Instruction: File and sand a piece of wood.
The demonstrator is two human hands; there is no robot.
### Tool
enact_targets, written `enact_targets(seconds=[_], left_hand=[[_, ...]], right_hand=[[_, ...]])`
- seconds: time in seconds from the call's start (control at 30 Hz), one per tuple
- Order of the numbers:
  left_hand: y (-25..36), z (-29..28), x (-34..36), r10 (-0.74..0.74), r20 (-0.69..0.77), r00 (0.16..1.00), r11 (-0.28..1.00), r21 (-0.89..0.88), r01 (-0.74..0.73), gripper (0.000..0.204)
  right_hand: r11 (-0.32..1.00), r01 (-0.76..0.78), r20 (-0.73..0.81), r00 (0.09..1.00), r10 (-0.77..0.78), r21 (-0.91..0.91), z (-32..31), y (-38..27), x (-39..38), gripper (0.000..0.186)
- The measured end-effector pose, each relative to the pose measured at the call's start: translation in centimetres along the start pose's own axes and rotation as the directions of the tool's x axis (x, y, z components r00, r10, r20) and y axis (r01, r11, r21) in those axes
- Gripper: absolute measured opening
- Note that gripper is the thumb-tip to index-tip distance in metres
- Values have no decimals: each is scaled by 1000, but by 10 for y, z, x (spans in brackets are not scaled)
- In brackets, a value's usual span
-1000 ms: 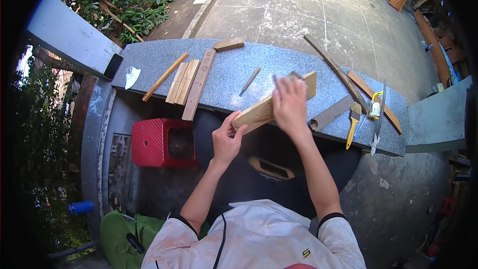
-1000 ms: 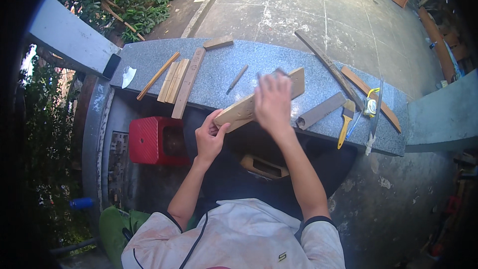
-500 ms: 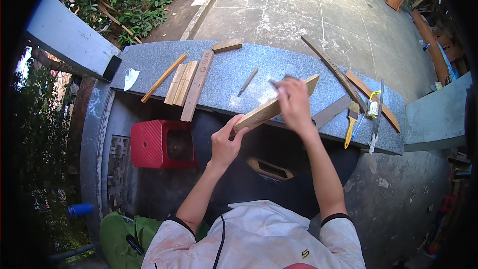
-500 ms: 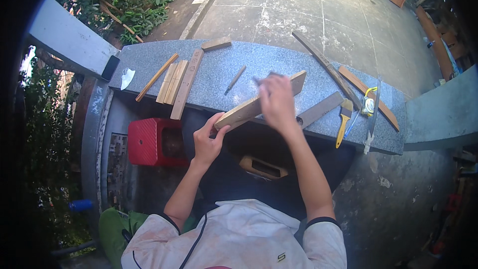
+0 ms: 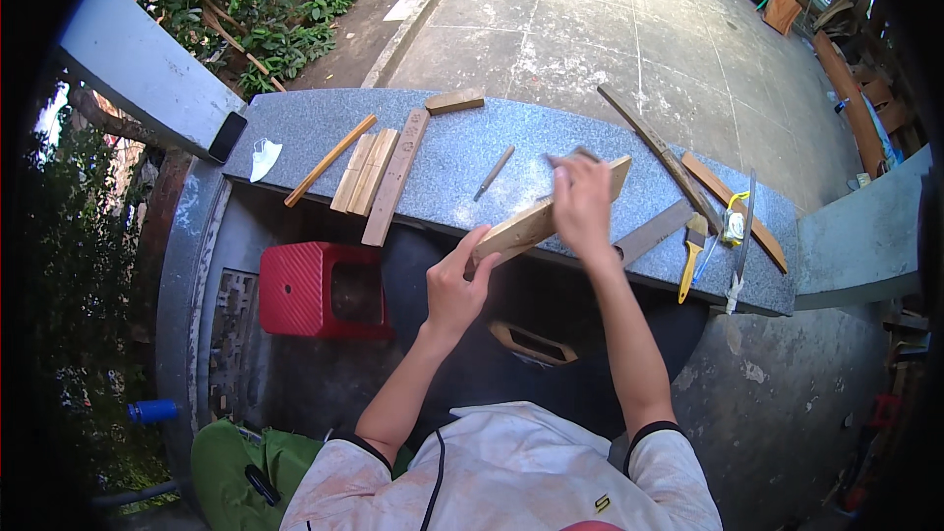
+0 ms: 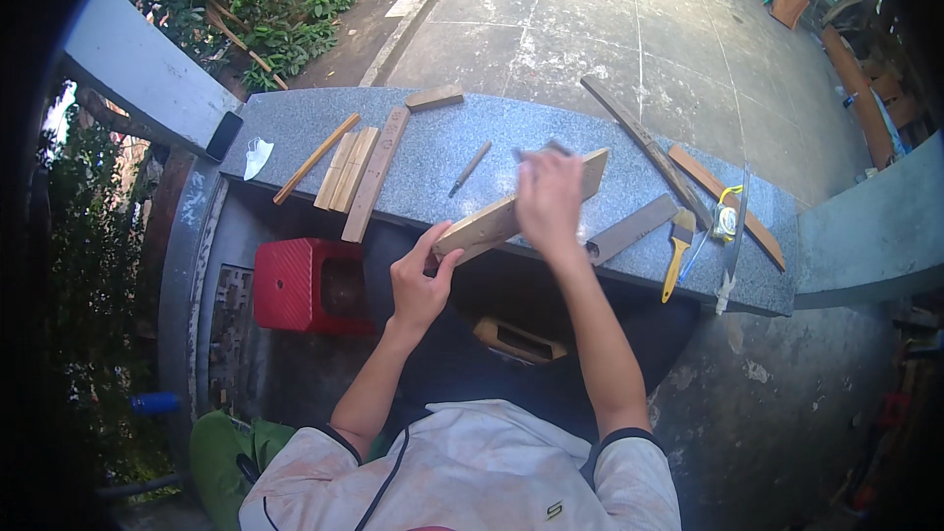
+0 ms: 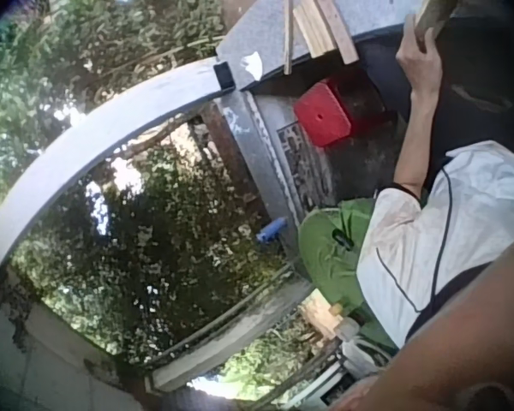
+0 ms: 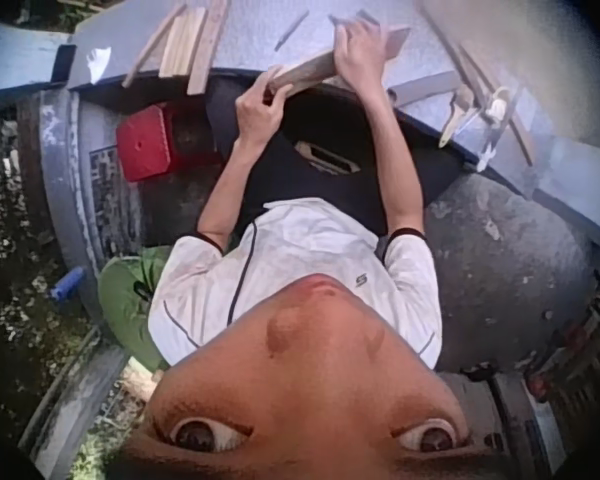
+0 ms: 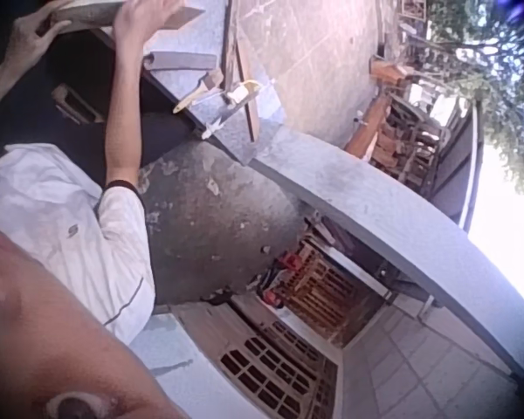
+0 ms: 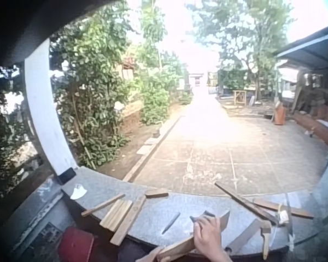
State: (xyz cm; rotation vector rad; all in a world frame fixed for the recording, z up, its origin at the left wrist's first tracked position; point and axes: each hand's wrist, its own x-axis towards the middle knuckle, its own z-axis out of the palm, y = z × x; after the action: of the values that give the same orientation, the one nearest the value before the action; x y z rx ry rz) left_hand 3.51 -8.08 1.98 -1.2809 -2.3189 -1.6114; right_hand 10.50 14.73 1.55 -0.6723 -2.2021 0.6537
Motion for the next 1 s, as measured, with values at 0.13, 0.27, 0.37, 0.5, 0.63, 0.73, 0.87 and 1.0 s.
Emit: enact_targets(seconds=[0.13, 0.27, 0.37, 0.5, 0.63, 0.73, 0.87, 1.0], left_hand=[[-12, -3, -4, -63, 21, 998, 998, -27, 63, 42], [4, 2, -4, -30, 19, 999, 999, -27, 30, 42], [-9, 2, -3, -47, 18, 999, 999, -25, 47, 42], [-12, -3, -9, -60, 48, 997, 998, -34, 62, 41], [-7, 1, -4, -100, 59, 993, 989, -100, 106, 39], [-20, -3, -9, -220, 91, 971, 955, -185, 233, 38], [-39, -4, -26, -361, 119, 925, 875, -300, 380, 40], [-50, 1, -34, -436, 109, 893, 808, -388, 442, 44]], right_hand=[[977, 181, 89, 978, -191, 111, 1, -31, -22, 28], [998, 2, 26, 1000, -1, -67, -9, 13, 10, 28], [985, 156, 64, 985, -160, 68, 2, -34, -16, 28], [997, 57, 92, 994, -61, 44, -11, 4, 3, 30], [995, -78, -120, 990, 69, -68, -8, 56, 26, 35], [989, -87, -157, 985, 68, -122, 16, 45, 6, 42], [999, 26, 53, 998, -24, -43, 33, -5, -43, 53], [985, 168, 222, 960, -170, 31, 48, -39, -102, 63]])
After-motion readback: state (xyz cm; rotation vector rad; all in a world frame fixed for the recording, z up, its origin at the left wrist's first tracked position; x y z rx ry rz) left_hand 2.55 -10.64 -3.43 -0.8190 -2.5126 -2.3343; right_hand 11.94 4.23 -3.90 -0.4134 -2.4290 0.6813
